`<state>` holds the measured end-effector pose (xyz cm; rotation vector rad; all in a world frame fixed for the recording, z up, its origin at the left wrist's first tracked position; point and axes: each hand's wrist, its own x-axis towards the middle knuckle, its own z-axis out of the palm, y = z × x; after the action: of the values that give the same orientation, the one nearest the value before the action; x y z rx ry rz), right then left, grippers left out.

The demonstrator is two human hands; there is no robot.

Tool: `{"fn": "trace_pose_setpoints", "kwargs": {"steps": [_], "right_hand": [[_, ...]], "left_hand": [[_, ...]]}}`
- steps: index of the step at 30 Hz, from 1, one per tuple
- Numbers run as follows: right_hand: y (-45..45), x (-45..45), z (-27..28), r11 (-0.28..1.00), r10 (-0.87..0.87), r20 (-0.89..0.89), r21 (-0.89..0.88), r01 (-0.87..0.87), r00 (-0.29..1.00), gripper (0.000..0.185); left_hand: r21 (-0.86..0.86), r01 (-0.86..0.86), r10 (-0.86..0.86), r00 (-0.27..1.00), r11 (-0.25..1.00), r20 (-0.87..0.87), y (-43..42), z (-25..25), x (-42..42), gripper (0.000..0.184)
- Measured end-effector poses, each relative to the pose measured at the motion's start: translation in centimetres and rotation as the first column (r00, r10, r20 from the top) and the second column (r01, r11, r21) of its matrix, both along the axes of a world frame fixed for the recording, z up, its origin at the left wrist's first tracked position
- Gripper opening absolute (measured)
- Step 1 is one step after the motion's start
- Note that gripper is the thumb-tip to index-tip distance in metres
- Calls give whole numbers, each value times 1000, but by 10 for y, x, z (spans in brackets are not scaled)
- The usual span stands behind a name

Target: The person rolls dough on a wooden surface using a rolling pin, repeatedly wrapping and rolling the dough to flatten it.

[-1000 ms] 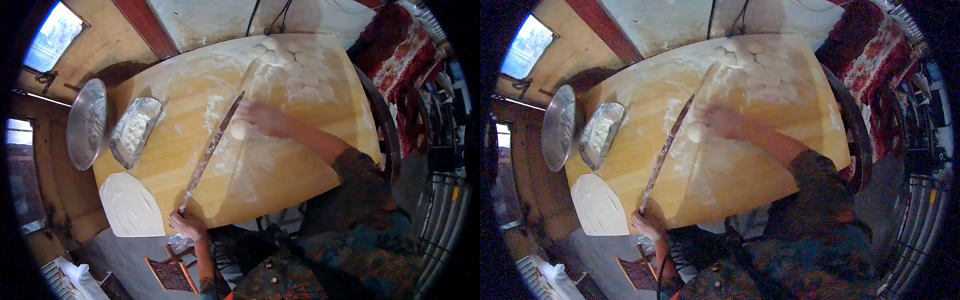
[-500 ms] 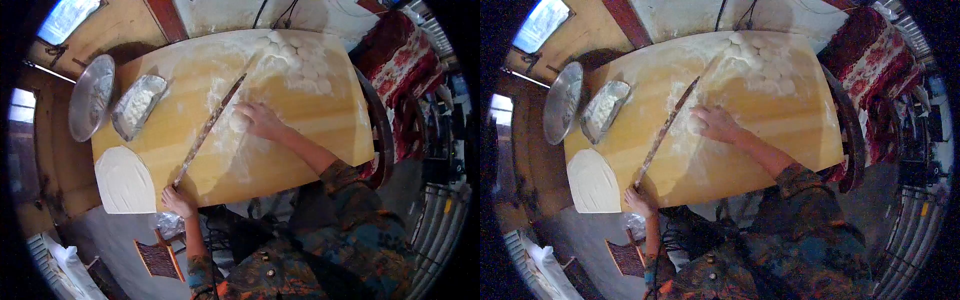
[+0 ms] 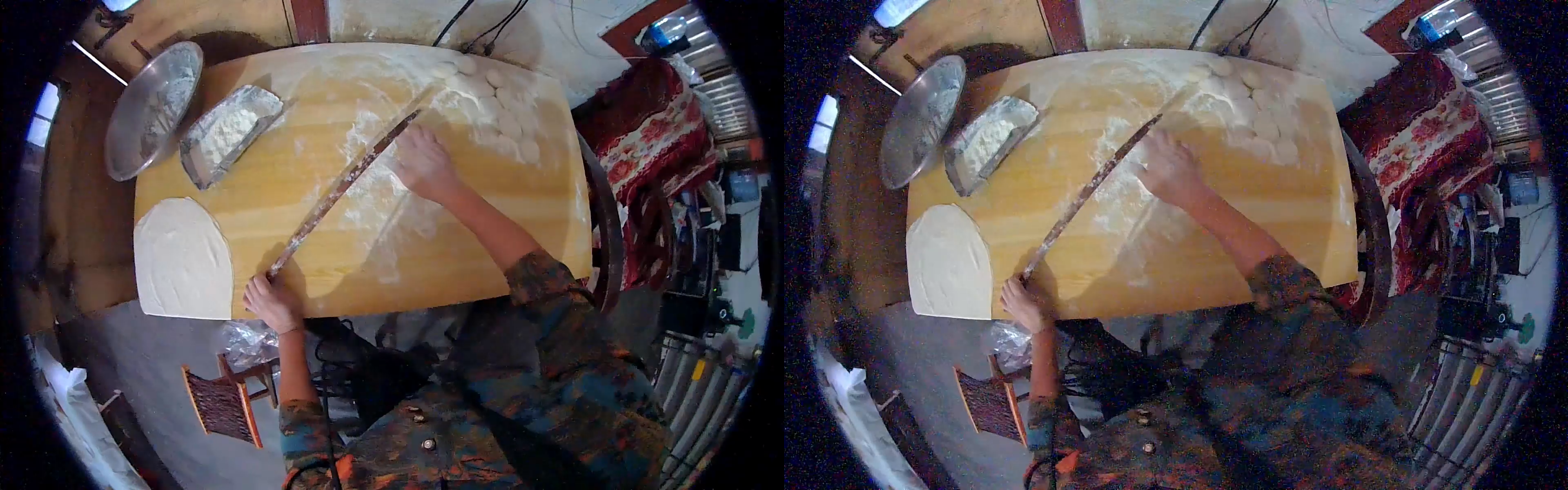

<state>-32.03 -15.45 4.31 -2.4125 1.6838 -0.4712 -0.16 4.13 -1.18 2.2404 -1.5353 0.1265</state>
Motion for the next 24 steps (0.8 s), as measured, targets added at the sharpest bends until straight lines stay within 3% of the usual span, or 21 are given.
{"fn": "trace_pose_setpoints", "kwargs": {"steps": [3, 9, 15, 21, 24], "right_hand": [[-22, 22, -41, 996, -14, -240, -83, -6, 971, 63], [-14, 16, -41, 969, 130, -198, -183, -167, 972, 67], [-19, 20, -34, 978, 36, -294, -184, -94, 955, 74], [-16, 20, -40, 988, 50, -217, -130, -80, 975, 75], [-12, 22, -26, 999, 14, -268, -33, -23, 963, 73]], "left_hand": [[12, -9, 9, 1000, 1000, 1, 1, -2, 3, 19], [16, 19, -19, 1000, 1000, 4, -1, 6, -2, 18], [1, 3, -3, 1000, 1000, -2, 1, -1, 0, 17], [22, -10, 10, 1000, 1000, -4, 0, -3, 1, 16], [12, 0, 0, 1000, 1000, 26, 4, -4, 0, 16]]}}
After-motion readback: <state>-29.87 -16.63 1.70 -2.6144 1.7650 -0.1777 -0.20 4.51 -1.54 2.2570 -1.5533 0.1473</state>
